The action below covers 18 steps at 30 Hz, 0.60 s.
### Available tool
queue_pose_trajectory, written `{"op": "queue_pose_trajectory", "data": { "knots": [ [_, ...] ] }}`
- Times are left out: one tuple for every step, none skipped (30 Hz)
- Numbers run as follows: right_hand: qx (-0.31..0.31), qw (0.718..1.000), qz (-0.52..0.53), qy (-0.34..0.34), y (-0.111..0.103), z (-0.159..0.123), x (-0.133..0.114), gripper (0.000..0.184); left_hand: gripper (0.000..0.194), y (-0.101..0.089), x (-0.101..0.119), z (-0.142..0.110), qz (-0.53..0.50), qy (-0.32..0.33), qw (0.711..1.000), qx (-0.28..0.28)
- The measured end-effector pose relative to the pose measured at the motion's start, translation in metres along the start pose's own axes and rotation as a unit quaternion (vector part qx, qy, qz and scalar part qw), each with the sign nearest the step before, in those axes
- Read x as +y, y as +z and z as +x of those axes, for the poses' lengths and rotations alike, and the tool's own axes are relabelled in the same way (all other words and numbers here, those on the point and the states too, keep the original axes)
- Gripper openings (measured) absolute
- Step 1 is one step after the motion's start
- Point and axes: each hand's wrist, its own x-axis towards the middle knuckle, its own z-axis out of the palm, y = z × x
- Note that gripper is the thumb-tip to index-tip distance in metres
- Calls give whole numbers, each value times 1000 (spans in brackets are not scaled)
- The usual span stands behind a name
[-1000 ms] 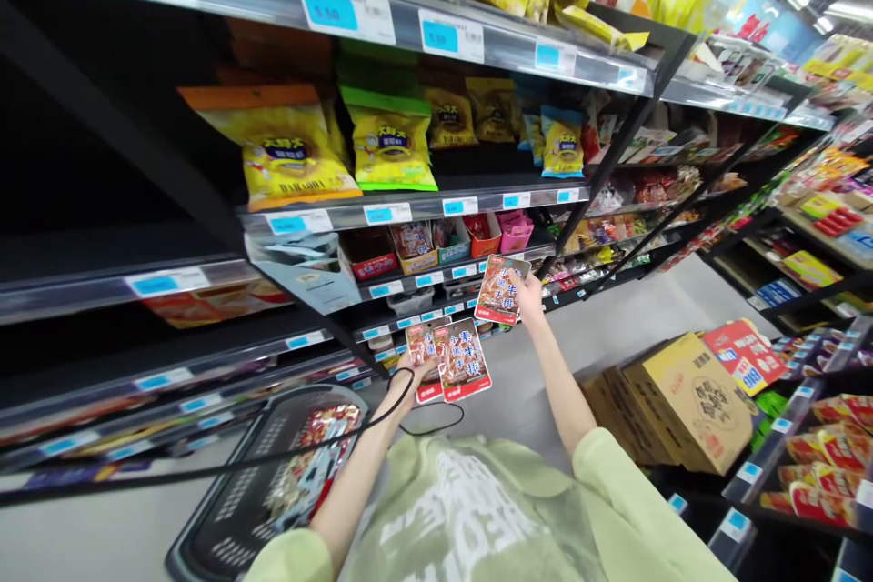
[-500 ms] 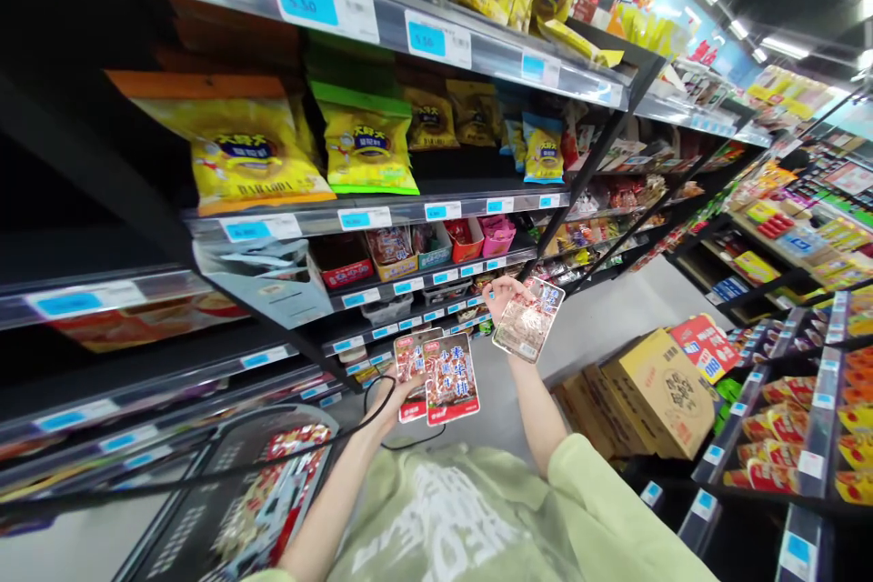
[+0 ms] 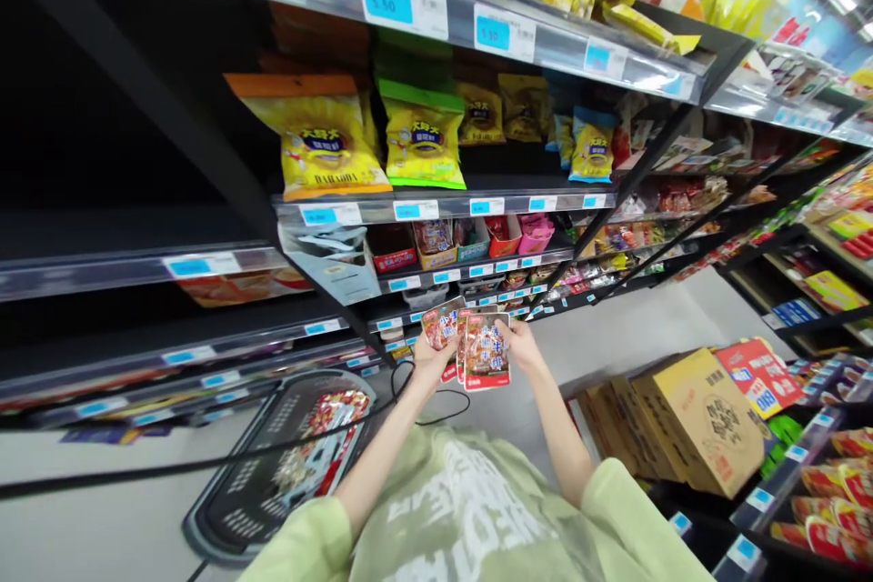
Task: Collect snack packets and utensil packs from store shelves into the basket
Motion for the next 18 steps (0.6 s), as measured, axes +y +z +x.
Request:
{"op": "queue_pose_trajectory", "data": {
  "knots": [
    [12, 1000, -1, -7, 0, 1, 3, 45, 58, 1, 0, 0, 3, -2, 1000, -2],
    [26, 1000, 1, -15, 0, 3, 3, 45, 59, 2, 0, 0, 5, -6, 1000, -2],
    [39, 999, 7, -24, -2, 5, 2, 45, 59, 2, -1, -1, 5, -14, 1000, -2],
    [51, 998, 16, -33, -4, 8, -2, 46, 60, 1, -1, -1, 3, -23, 1000, -1],
    [63, 997, 27, -44, -8, 10, -8, 46, 61, -1, 0, -1, 1, -33, 999, 0],
    [75, 995, 41, -57, -12, 11, -16, 47, 61, -3, 0, -1, -2, -43, 999, -2],
    [88, 992, 55, -70, -17, 11, -24, 48, 61, -6, 1, -1, -3, -52, 999, -10],
    [102, 989, 70, -85, -22, 11, -33, 49, 61, -9, 2, -1, -1, -61, 998, -20],
    [116, 985, 82, -101, -26, 10, -42, 49, 61, -11, 4, -1, 3, -70, 997, -29],
    [129, 981, 93, -115, -30, 8, -50, 48, 60, -13, 5, -1, 8, -78, 996, -37],
    [139, 977, 100, -128, -34, 7, -57, 47, 60, -15, 7, -2, 11, -85, 995, -43],
    [145, 974, 106, -137, -37, 5, -62, 45, 59, -16, 9, -3, 12, -91, 995, -47],
    [148, 972, 111, -142, -39, 3, -66, 44, 58, -16, 10, -5, 12, -94, 994, -51],
    [148, 972, 115, -144, -40, 2, -69, 42, 58, -16, 12, -6, 11, -95, 994, -56],
    [145, 972, 121, -144, -41, 1, -71, 41, 57, -16, 13, -8, 9, -95, 993, -64],
    [140, 972, 128, -141, -41, 0, -71, 40, 57, -16, 13, -10, 8, -95, 993, -73],
    [134, 972, 136, -136, -40, 0, -71, 39, 57, -15, 14, -11, 7, -95, 992, -79],
    [127, 972, 146, -130, -39, -1, -70, 38, 58, -15, 14, -12, 6, -96, 992, -82]
  ]
}}
